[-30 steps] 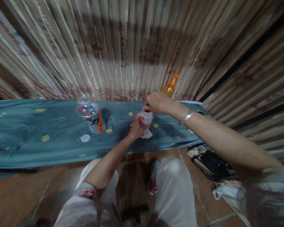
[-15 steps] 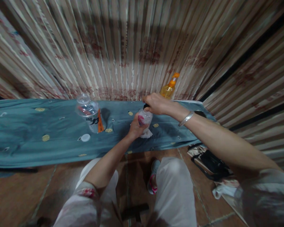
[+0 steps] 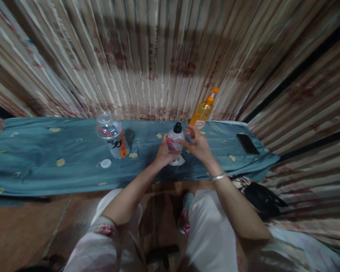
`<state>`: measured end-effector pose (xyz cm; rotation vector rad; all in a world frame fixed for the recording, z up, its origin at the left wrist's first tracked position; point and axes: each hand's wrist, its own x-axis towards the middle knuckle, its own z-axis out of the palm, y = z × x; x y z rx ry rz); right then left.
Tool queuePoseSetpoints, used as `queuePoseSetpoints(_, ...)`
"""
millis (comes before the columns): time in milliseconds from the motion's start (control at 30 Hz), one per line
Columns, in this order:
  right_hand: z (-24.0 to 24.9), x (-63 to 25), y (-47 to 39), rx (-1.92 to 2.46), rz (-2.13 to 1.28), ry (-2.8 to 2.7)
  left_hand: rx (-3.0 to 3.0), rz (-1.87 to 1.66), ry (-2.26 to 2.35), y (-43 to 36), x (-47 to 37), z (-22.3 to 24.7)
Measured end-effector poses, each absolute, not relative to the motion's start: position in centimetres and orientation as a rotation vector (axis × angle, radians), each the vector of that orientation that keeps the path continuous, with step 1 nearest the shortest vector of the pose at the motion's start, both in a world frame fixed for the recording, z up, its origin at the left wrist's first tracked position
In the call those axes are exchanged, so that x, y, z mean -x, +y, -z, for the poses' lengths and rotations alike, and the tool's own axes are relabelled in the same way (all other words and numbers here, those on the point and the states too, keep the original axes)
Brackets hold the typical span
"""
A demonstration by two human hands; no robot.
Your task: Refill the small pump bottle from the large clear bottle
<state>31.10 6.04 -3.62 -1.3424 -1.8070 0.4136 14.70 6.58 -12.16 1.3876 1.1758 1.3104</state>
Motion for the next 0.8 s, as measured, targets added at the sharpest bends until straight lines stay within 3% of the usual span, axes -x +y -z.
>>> queuePoseSetpoints(167, 7.7, -28.4, 4.9, 1.511, -0.558, -1.655, -1.463, -1.297, 1.152, 6.7, -14.5, 12.7)
queuePoseSetpoints(500, 8.6, -28.8, 6.1, 1.634, -0.507, -1.432, -1.430, -1.342, 1.183, 6.1, -13.6, 13.4)
queuePoseSetpoints(800, 8.0, -29.4, 7.0, 1.188, -1.014, -1.175, -1.037, -1.243, 1.025, 5.8, -13.0, 10.8)
